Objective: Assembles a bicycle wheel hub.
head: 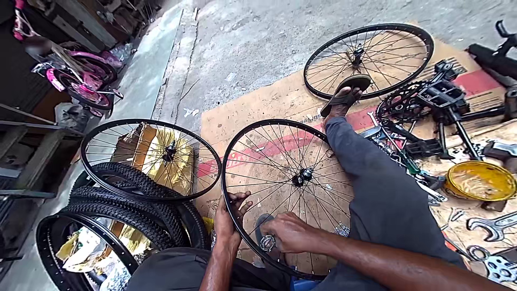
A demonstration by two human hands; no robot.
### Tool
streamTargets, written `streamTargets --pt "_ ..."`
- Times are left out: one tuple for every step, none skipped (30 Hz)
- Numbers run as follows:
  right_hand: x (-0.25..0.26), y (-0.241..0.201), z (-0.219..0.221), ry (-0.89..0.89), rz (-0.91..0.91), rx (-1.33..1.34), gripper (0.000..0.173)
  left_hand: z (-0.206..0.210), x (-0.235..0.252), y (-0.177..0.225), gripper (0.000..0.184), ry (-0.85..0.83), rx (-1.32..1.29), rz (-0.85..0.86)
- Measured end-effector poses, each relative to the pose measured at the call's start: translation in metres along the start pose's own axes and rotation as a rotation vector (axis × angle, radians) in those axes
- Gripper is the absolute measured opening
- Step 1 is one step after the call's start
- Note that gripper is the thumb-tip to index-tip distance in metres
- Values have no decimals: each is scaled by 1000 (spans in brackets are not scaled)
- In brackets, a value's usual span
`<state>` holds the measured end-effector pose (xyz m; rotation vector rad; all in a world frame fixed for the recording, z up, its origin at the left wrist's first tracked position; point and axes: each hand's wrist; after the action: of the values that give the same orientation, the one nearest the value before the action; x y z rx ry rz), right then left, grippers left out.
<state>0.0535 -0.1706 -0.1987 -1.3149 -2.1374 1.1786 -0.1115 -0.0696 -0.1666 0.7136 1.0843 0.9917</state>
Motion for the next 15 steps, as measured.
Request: streamTargets --pt "-3 4 -9 -76 -42 87 30 0 -1 0 50 -2 1 -1" --pt "-6 10 -17 -141 -87 187 40 -1 -1 0 50 -6 -5 -2" --pt "-9 15 -22 -162 -107 285 43 -2 0 0 51 -9 -10 -1" --pt "-9 17 -20 -137 -87 349 40 -2 -1 0 51 -10 -9 -2" --pt "-9 15 -14 -73 -34 351 37 -2 -1 0 51 -8 -7 -4" --pt "-7 9 -7 -3 23 280 36 -2 -2 0 51 -6 -4 -7" --pt "-4 5 1 64 47 156 32 -1 -1 0 51 -4 -6 -10" --pt "-1 1 8 115 33 25 24 0 -1 0 51 1 -8 -9" --pt "1 1 13 136 2 -65 19 0 0 1 50 4 -8 -8" --pt "1 2 11 107 -29 -82 17 0 0 1 50 4 -10 -8" --pt "-1 3 4 35 -61 -40 19 0 -1 1 50 3 -13 -8" --pt "-4 7 -6 -53 -98 42 27 0 -1 1 50 -3 -15 -6" --pt "-7 12 -14 -114 -146 130 36 -1 -2 0 50 -10 -19 -4" --pt "-10 17 -18 -135 -181 215 38 -1 -2 0 50 -15 -20 -5" --pt "-11 20 -17 -117 -186 280 34 -1 -2 0 50 -13 -17 -5"
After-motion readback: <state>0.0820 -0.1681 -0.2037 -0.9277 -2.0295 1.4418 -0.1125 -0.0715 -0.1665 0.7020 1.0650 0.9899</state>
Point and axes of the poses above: each hand's wrist, its own x-axis towards the middle knuckle, its own z-axis out of the palm, y = z × x, and after that the axes turned 1 degree about -z, right-handed
